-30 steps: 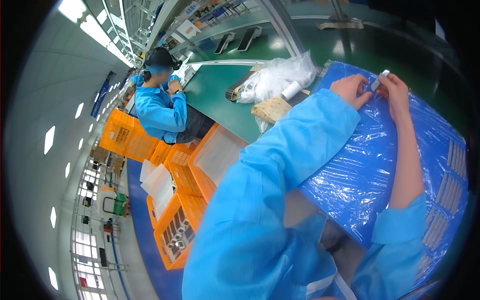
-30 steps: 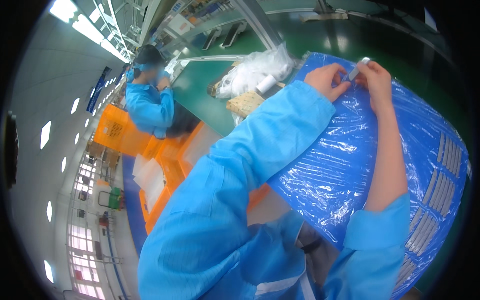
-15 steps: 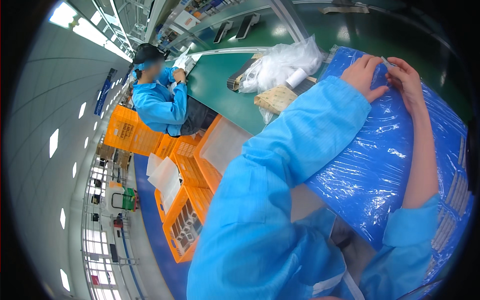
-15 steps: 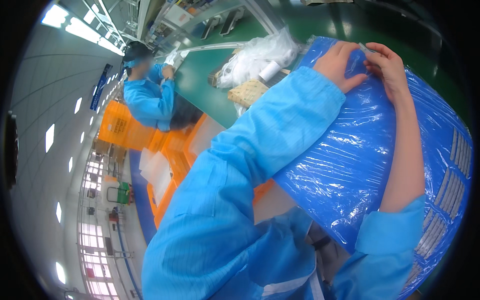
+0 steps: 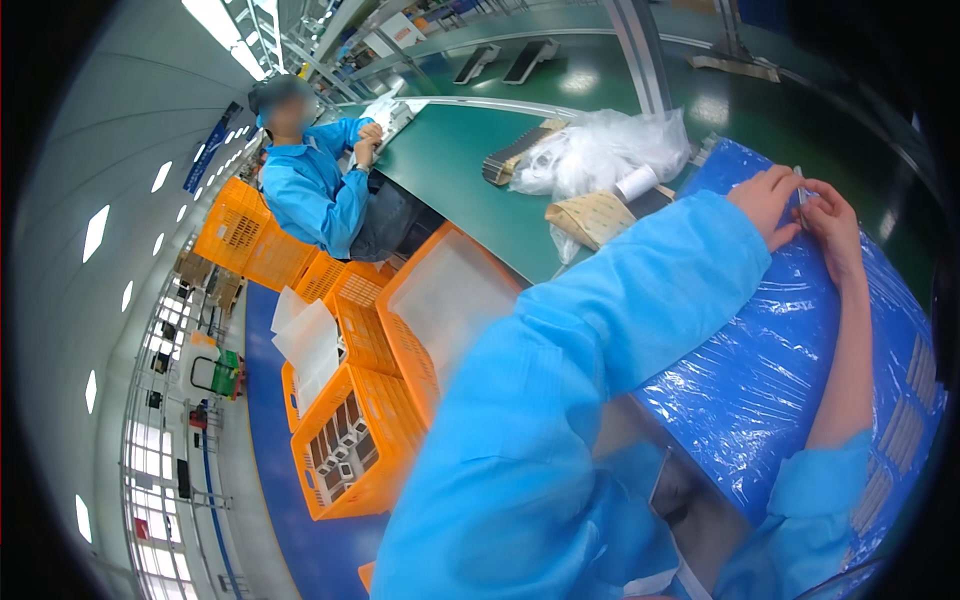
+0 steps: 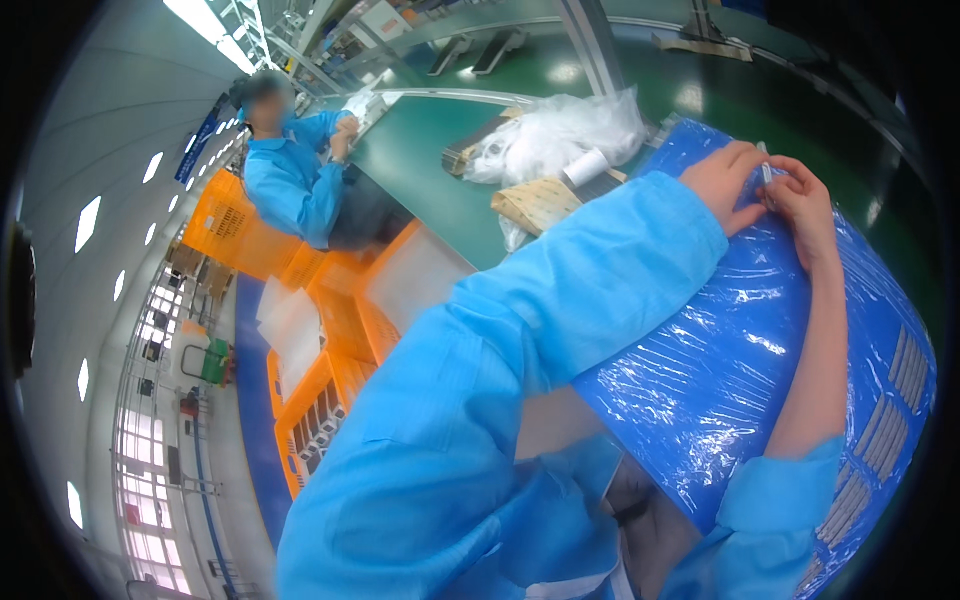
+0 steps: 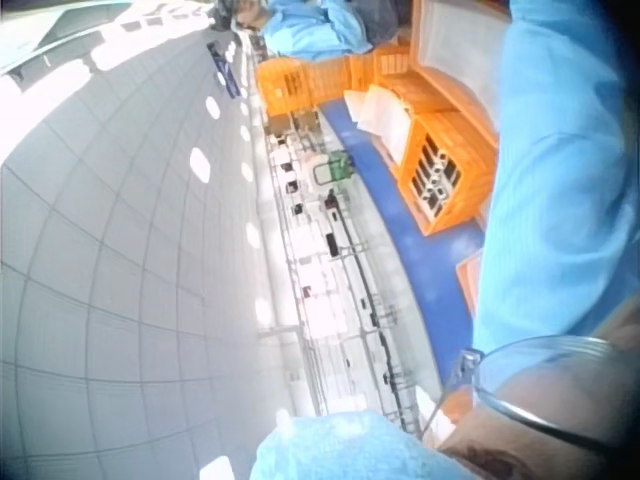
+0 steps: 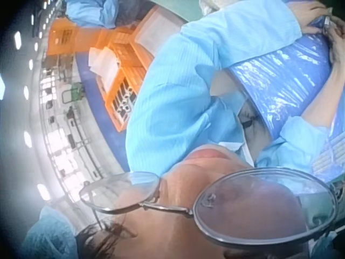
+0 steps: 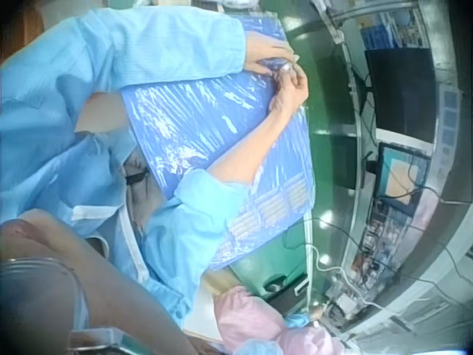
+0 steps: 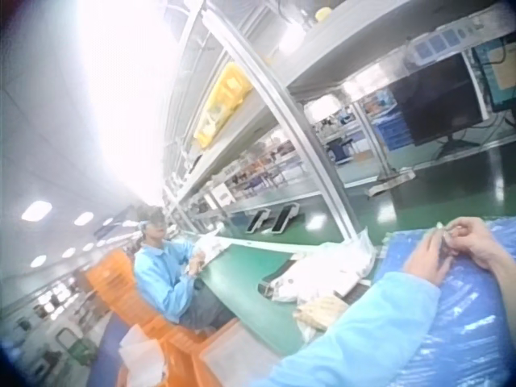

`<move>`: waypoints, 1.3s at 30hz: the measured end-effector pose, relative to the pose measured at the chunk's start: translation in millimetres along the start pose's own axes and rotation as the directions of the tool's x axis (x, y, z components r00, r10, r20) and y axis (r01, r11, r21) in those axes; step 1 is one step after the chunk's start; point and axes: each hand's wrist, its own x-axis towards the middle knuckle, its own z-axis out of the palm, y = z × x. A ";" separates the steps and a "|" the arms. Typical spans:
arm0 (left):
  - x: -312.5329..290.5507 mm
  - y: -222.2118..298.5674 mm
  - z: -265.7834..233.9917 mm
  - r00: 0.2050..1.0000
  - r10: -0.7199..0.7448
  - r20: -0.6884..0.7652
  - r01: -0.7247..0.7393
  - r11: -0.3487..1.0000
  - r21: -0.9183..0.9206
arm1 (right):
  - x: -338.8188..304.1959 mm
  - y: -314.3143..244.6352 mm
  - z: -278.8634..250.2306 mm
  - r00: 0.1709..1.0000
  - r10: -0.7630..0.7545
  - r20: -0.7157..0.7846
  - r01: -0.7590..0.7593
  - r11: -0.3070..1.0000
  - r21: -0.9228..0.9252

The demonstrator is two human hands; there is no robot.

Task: Assembling and inspecting small electronic components on a factory assembly line.

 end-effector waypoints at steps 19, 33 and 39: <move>4.2 7.7 -6.0 0.994 -0.013 0.109 0.016 1.000 -0.026 | -1.8 -0.6 2.4 0.998 -0.053 0.026 0.055 0.995 -0.089; 6.6 3.2 -2.3 0.997 -0.004 0.075 0.006 1.000 -0.024 | 4.6 7.7 0.0 0.993 -0.070 -0.098 0.060 0.992 -0.108; 3.4 1.7 -3.7 0.991 -0.104 0.086 0.113 0.987 -0.112 | 5.1 14.0 -3.5 0.996 -0.038 -0.085 0.026 0.990 -0.138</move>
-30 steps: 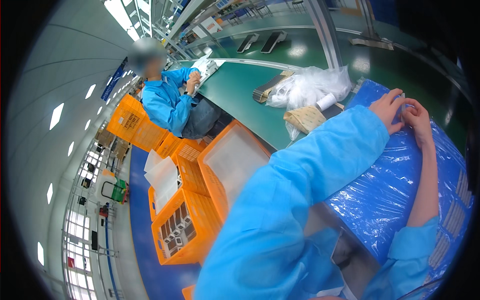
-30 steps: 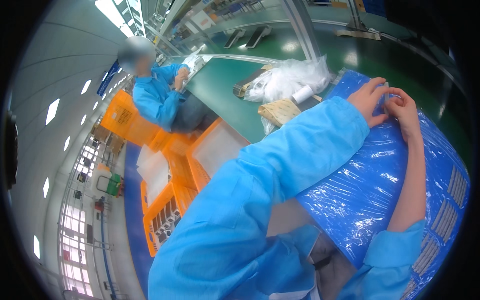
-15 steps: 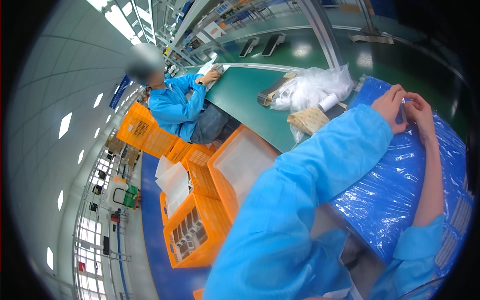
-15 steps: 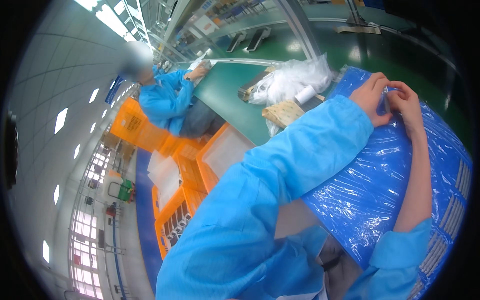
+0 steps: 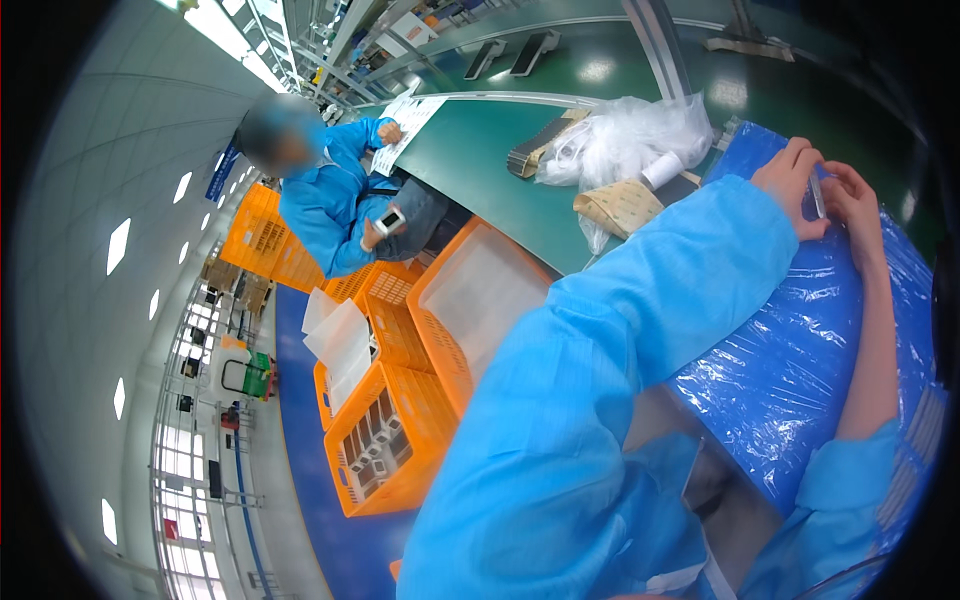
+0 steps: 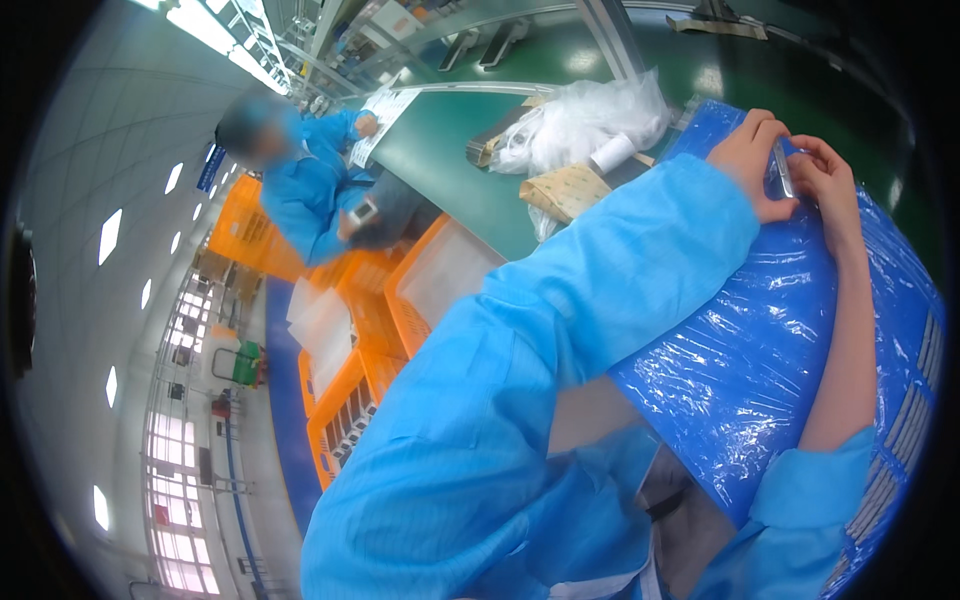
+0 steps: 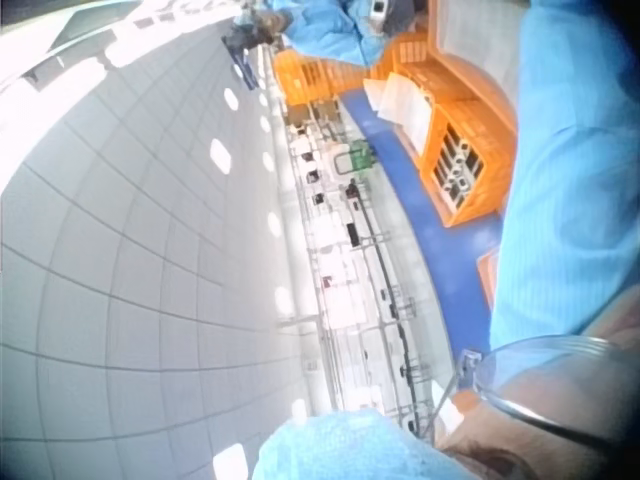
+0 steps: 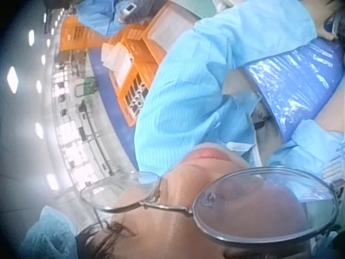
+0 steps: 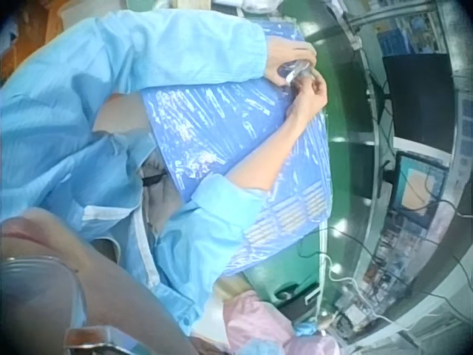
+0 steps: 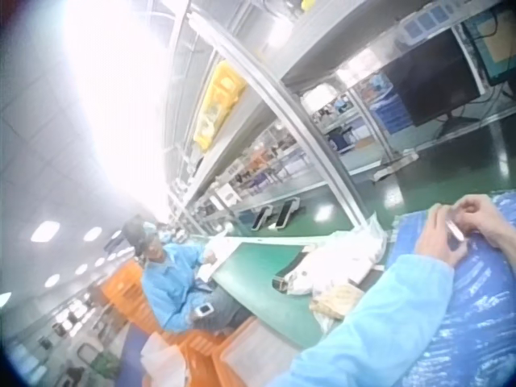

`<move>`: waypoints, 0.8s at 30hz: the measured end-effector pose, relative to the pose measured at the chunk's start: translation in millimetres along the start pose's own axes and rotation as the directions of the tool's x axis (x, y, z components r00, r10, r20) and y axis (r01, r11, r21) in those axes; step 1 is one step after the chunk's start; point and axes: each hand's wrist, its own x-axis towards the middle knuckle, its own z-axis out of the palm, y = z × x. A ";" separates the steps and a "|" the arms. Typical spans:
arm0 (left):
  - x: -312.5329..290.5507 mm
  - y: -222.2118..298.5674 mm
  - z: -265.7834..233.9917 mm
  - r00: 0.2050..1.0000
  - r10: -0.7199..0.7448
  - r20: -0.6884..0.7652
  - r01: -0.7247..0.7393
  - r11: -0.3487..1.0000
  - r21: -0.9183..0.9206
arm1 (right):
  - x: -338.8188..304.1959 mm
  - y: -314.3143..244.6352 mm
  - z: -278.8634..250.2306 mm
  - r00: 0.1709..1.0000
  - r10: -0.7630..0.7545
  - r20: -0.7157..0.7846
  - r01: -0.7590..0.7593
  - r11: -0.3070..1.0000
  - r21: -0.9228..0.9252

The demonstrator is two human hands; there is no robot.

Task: Assembling and inspecting small electronic components on a factory assembly line.

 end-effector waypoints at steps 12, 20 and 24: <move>-3.1 8.3 -6.8 0.998 0.067 -0.004 -0.067 0.998 0.004 | -12.5 -12.1 9.8 0.999 -0.002 -0.044 -0.003 0.994 -0.105; -2.6 1.4 -4.7 0.999 0.052 0.008 -0.052 0.999 0.006 | -10.4 -13.9 5.6 1.000 -0.018 -0.008 0.019 0.994 0.104; -1.0 0.9 -2.3 0.999 0.032 0.031 -0.031 0.998 -0.047 | -8.0 -9.0 -3.2 0.999 -0.021 0.038 0.016 0.991 0.132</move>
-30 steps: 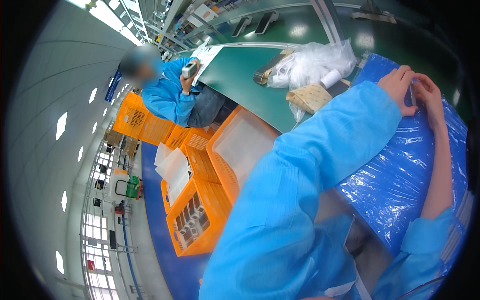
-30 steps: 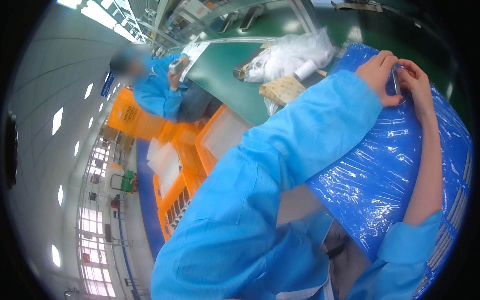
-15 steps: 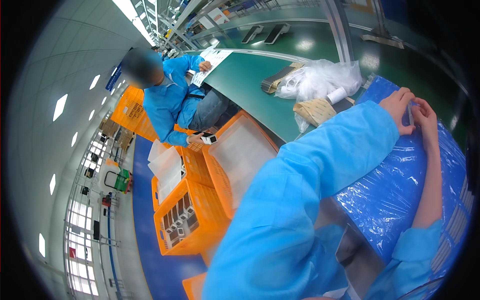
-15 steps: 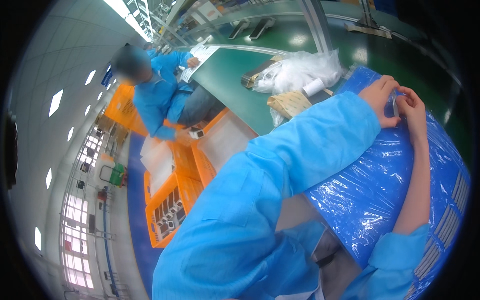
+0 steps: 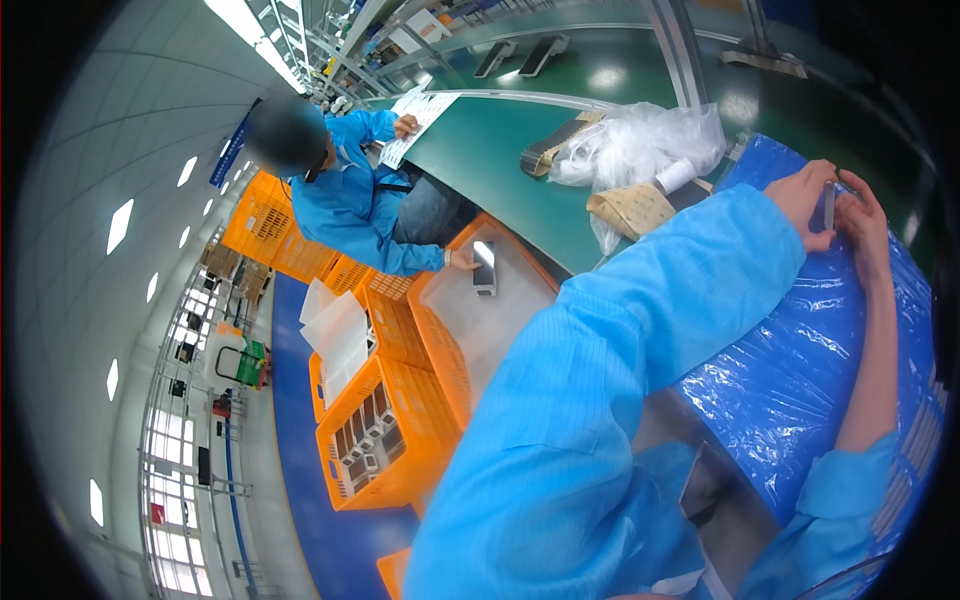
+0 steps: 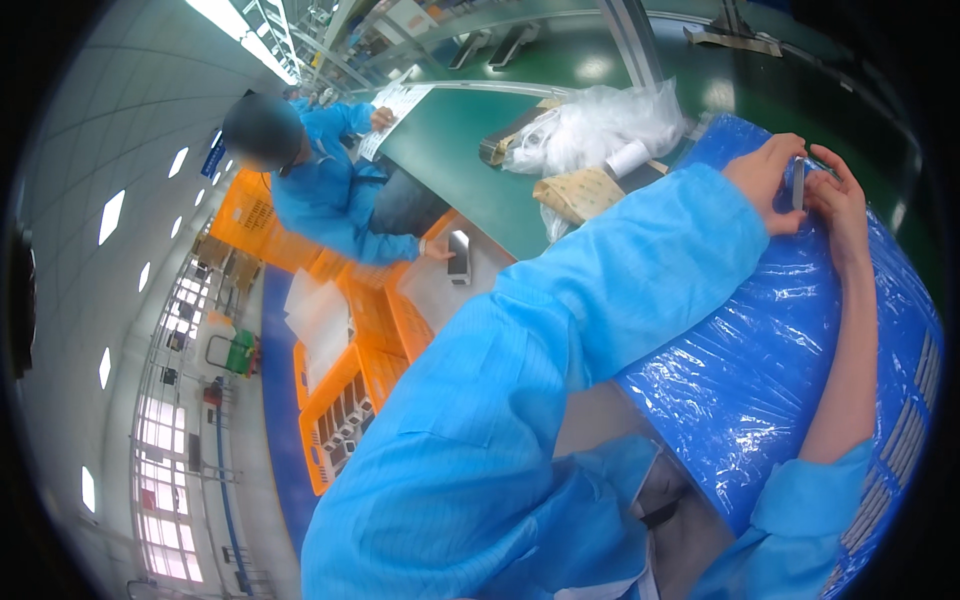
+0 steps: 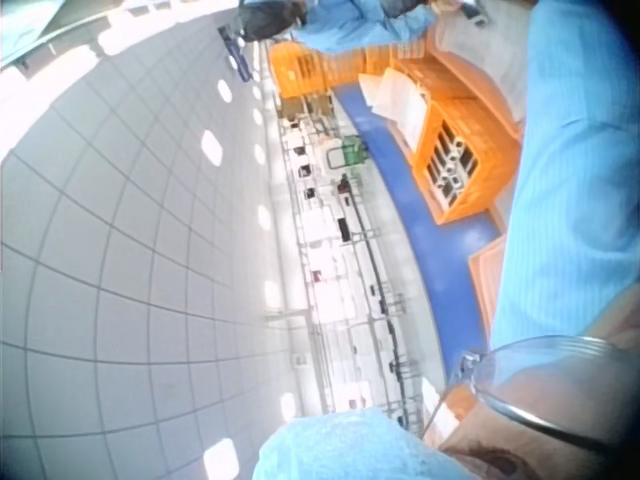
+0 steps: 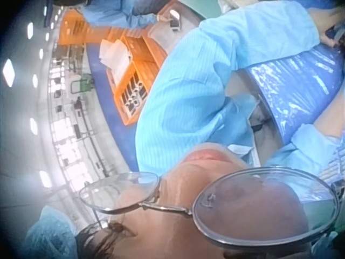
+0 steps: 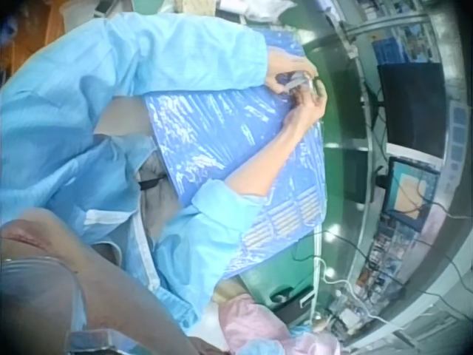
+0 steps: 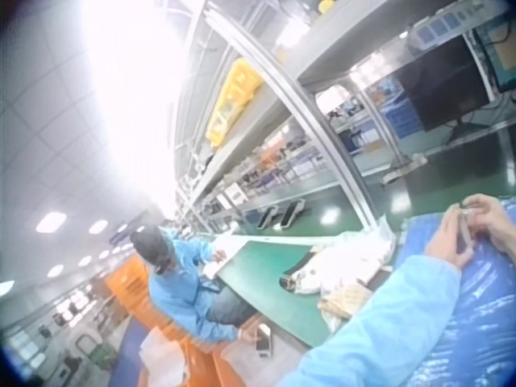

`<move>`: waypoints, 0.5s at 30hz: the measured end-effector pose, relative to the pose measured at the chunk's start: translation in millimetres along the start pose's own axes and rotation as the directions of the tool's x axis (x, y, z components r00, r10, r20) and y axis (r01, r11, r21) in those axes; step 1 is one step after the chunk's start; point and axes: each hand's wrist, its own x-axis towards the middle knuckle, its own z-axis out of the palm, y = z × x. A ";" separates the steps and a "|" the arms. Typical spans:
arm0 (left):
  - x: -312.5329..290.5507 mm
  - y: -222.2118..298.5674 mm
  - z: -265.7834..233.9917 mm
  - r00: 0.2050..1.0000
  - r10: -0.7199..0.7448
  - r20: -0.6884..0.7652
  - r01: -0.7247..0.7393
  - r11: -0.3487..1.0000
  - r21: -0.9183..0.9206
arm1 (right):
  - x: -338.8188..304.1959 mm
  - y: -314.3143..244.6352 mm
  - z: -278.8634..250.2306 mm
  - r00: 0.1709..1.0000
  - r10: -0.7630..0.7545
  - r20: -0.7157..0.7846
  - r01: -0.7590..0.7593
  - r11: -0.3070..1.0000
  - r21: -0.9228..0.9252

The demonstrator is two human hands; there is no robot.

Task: Assembling and inspecting small electronic components on a factory assembly line.

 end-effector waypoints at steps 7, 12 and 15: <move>1.0 -3.0 0.3 0.997 -0.052 0.064 0.052 0.999 0.005 | 3.1 2.7 -7.9 0.999 0.031 0.012 -0.031 0.999 0.026; -1.2 -5.4 5.1 0.998 -0.037 0.043 0.036 0.999 0.019 | 0.4 3.8 -9.1 0.999 0.041 0.029 -0.044 0.992 0.121; -1.2 -4.0 1.9 0.998 -0.051 0.032 0.051 0.999 0.014 | -0.1 -1.8 -6.0 0.995 0.046 0.088 -0.056 0.992 0.114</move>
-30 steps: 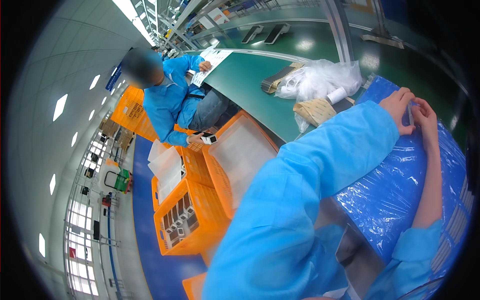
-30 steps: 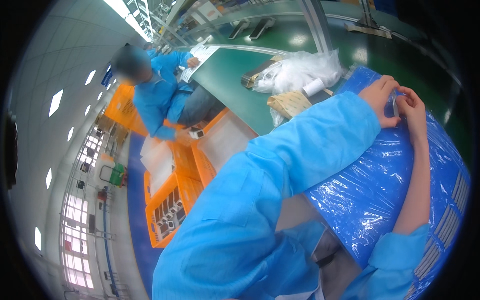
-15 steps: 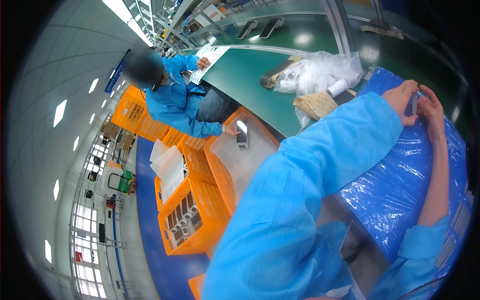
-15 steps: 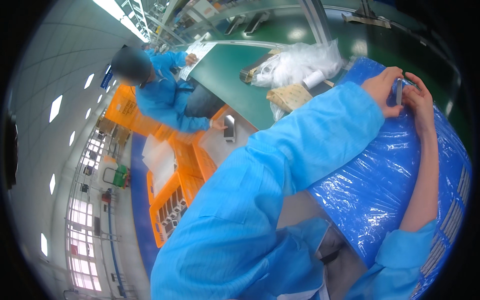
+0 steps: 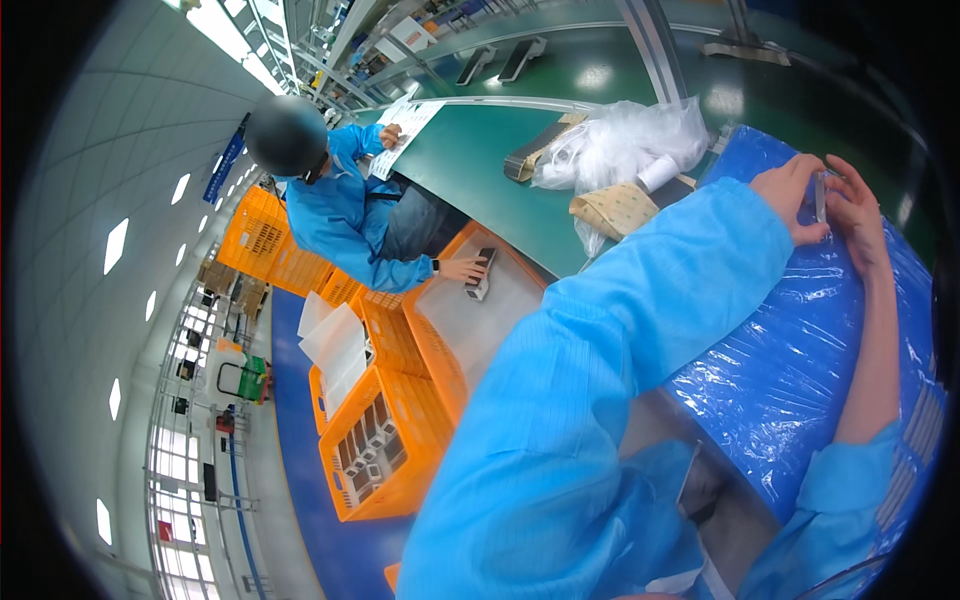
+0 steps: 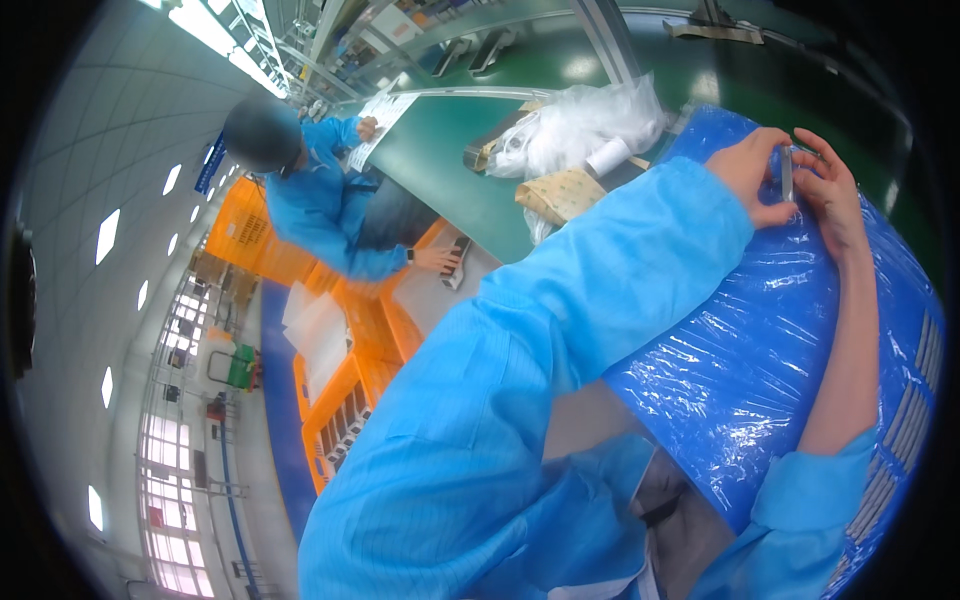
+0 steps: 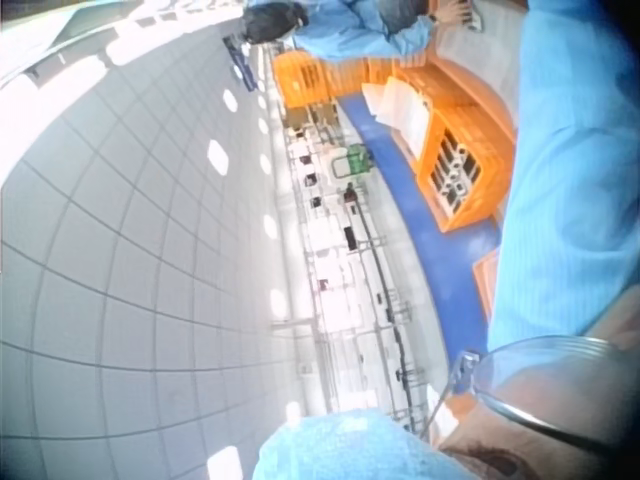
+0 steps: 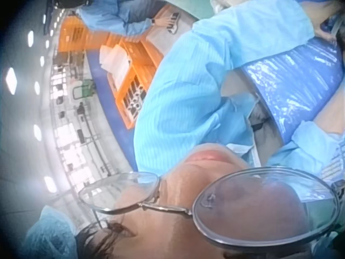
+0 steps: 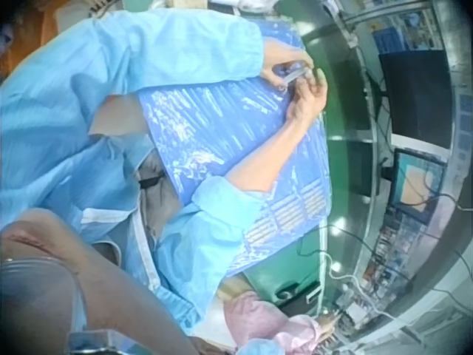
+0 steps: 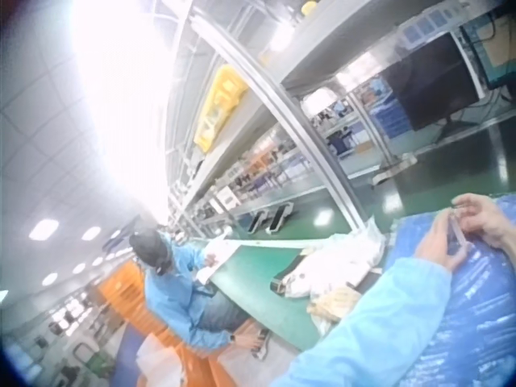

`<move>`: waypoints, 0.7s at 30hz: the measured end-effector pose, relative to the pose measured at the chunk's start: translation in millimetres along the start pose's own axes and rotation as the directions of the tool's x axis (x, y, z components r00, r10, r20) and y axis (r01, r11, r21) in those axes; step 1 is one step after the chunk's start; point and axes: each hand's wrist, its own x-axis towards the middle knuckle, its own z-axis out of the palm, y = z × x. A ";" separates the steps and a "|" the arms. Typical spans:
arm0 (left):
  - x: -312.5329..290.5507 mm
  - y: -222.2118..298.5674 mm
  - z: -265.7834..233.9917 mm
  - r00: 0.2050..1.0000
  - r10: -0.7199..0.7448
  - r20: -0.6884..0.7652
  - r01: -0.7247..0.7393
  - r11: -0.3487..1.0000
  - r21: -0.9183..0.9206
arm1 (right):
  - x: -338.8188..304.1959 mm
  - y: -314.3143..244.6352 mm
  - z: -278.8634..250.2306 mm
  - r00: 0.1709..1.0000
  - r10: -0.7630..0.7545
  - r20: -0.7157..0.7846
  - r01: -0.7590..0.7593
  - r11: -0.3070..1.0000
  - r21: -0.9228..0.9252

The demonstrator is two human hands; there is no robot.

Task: Assembling and inspecting small electronic components on a factory assembly line.

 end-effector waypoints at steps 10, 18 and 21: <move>1.1 -7.6 -3.2 0.998 0.056 -0.021 -0.056 0.998 -0.026 | 0.0 -3.0 7.9 0.998 0.024 0.057 -0.033 0.986 0.166; 3.4 14.0 -1.7 0.999 0.003 0.054 0.000 0.999 -0.054 | -9.5 -8.1 -0.7 0.998 0.022 0.064 -0.030 0.991 0.128; -0.4 17.0 -1.9 0.998 -0.005 0.059 0.007 0.999 -0.038 | -9.2 -3.7 -0.3 0.997 0.032 0.066 -0.041 0.990 0.135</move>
